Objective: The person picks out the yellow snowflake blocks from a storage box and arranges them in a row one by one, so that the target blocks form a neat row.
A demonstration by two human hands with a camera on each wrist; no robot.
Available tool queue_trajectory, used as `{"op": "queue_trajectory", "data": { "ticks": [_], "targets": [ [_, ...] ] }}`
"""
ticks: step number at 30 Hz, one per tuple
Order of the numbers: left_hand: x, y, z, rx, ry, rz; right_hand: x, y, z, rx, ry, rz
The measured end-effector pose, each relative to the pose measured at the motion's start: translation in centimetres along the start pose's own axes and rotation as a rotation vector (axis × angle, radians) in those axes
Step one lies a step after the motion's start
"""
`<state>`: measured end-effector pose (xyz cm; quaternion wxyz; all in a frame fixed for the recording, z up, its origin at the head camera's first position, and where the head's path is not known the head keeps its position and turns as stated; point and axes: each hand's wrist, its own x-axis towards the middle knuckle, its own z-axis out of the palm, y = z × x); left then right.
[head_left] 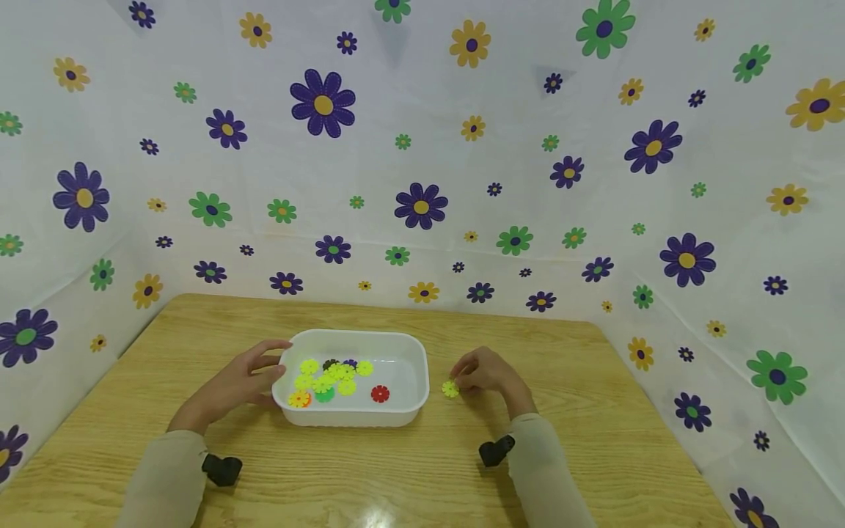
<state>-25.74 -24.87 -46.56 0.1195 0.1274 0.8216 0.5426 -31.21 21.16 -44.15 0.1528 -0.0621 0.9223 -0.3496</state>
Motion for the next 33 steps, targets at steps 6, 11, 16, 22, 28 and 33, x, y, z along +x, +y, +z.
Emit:
{"op": "queue_trajectory", "data": {
  "ticks": [6, 11, 16, 22, 28, 33],
  "targets": [
    [0.0, 0.1, 0.1, 0.001, 0.000, -0.003, -0.7, -1.4, -0.9, 0.033, 0.011, -0.052],
    [0.0, 0.3, 0.1, -0.002, -0.004, -0.007, -1.3, -2.8, -1.5, 0.063, 0.033, -0.087],
    [-0.1, 0.5, 0.1, -0.005, -0.010, -0.014, -1.8, -4.5, -1.8, 0.069, 0.047, -0.102],
    [-0.3, 0.4, 0.0, -0.023, -0.016, -0.007, -1.9, -6.6, -1.6, 0.068, 0.054, -0.120],
    [-0.3, 0.3, 0.0, -0.036, -0.019, 0.004, -2.1, -8.4, -0.8, 0.075, 0.064, -0.145],
    [-0.2, 0.4, 0.0, -0.021, -0.014, -0.005, -2.2, -10.1, 0.1, 0.063, 0.047, -0.163]
  ]
}}
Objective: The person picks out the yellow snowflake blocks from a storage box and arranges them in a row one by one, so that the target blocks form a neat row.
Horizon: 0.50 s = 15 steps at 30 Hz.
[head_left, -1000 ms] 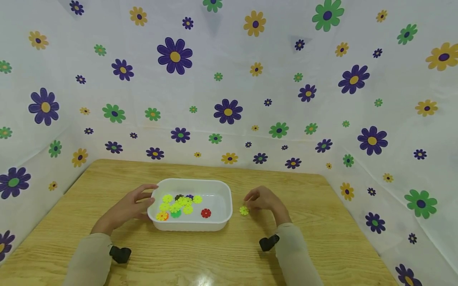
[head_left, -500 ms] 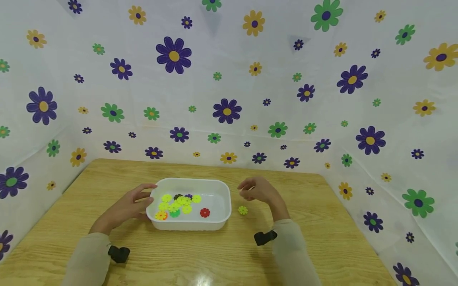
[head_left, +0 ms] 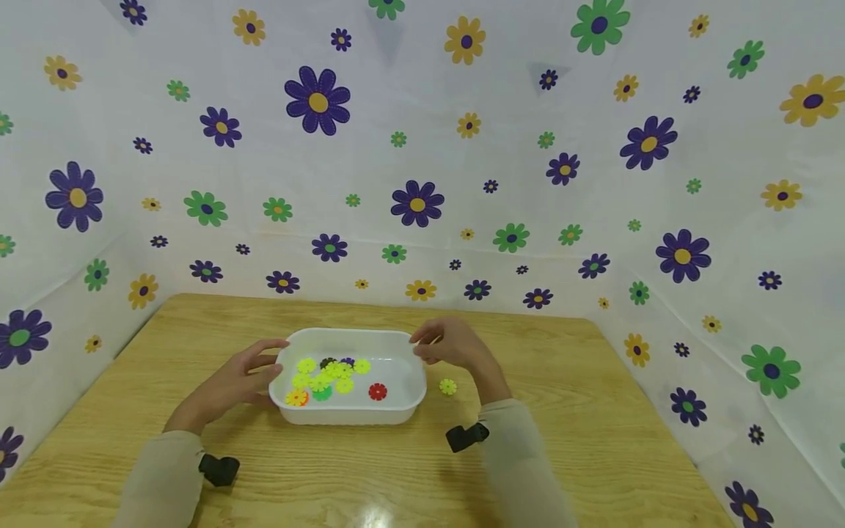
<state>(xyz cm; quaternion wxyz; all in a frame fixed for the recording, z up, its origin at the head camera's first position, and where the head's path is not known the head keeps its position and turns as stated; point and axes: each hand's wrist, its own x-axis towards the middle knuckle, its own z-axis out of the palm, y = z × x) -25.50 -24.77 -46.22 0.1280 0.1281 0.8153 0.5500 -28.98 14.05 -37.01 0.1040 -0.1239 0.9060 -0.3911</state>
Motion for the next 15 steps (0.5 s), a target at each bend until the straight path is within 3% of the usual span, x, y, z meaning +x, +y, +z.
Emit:
{"op": "queue_trajectory", "data": {
  "ticks": [9, 15],
  "targets": [
    [0.1, 0.0, 0.0, 0.011, 0.000, -0.003, 1.3, -1.4, 2.8, 0.017, -0.063, -0.067],
    [0.0, 0.0, 0.0, 0.013, -0.003, -0.007, 2.5, -1.4, 4.4, 0.033, -0.077, -0.066]
  ]
}}
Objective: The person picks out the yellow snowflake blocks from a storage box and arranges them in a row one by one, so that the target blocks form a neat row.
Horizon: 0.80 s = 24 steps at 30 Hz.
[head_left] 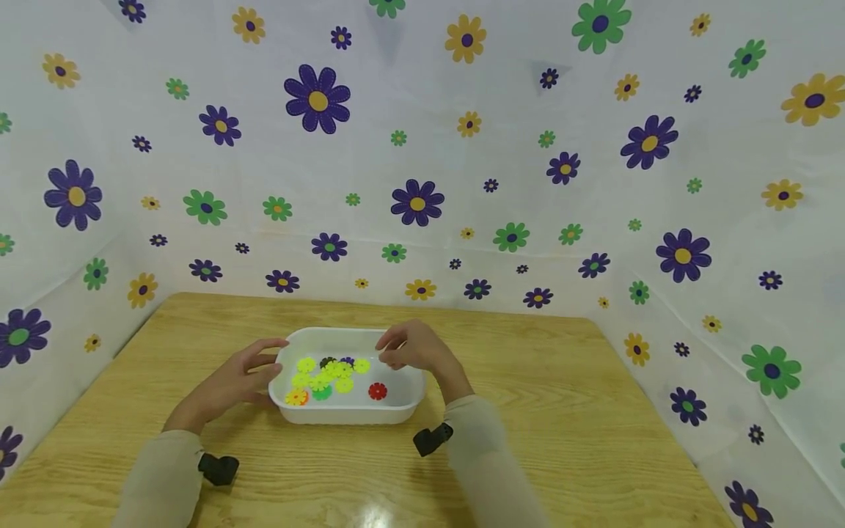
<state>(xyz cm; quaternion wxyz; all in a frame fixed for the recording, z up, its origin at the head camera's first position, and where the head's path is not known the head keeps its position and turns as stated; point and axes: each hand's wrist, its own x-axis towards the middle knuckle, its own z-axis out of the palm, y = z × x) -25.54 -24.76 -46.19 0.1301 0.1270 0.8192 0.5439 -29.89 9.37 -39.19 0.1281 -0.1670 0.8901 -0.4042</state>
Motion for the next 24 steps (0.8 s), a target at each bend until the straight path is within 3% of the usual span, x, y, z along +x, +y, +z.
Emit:
{"op": "queue_trajectory", "data": {
  "ticks": [11, 24],
  "targets": [
    [0.0, 0.1, -0.1, 0.001, 0.002, -0.002, 1.4, -0.1, 2.4, 0.053, 0.007, 0.065],
    [0.1, -0.1, 0.0, 0.001, 0.002, 0.011, 2.8, 0.2, 5.6, -0.075, -0.023, 0.086]
  ]
}}
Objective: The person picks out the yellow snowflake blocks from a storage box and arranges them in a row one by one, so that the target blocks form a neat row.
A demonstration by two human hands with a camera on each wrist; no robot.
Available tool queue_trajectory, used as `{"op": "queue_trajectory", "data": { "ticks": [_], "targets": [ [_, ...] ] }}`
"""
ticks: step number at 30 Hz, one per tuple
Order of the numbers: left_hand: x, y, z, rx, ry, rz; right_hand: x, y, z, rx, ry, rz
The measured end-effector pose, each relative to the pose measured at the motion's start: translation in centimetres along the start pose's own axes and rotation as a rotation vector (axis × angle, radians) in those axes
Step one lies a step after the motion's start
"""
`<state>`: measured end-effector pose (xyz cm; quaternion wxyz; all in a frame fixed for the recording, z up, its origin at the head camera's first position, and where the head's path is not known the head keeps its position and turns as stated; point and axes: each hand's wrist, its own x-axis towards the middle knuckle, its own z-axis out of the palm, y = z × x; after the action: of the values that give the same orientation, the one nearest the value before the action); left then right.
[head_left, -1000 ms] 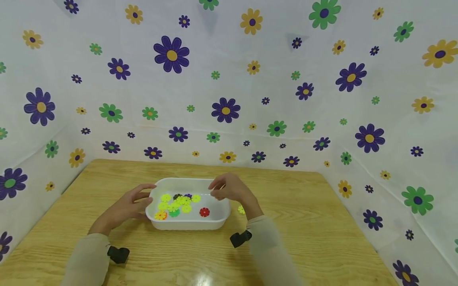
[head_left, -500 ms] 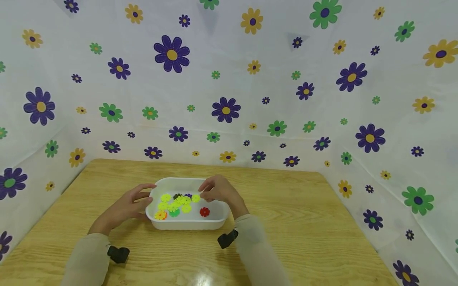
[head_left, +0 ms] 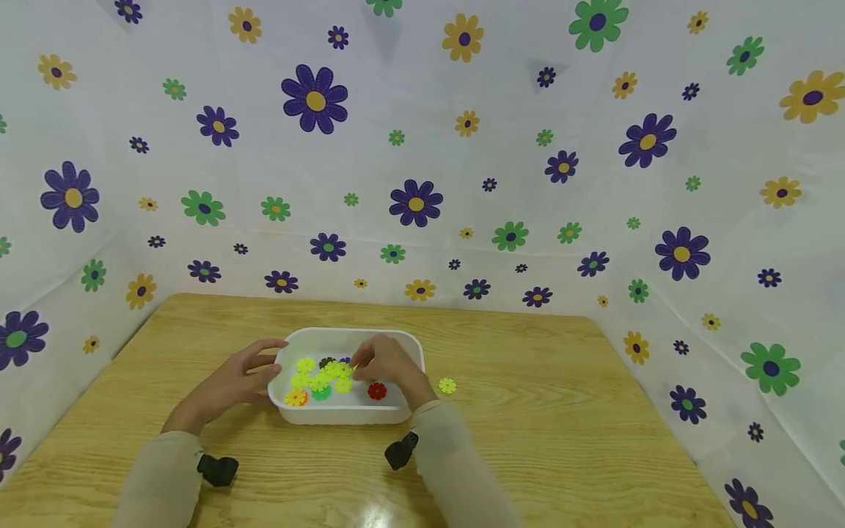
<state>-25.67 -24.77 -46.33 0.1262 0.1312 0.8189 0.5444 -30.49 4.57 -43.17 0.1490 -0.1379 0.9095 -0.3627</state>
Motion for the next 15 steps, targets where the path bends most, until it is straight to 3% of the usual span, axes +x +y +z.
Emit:
{"op": "queue_trajectory", "data": {
  "ticks": [15],
  "targets": [
    [0.0, 0.0, 0.0, -0.005, 0.004, -0.009, 0.2, -0.4, 1.5, -0.071, -0.016, 0.034]
  ]
}}
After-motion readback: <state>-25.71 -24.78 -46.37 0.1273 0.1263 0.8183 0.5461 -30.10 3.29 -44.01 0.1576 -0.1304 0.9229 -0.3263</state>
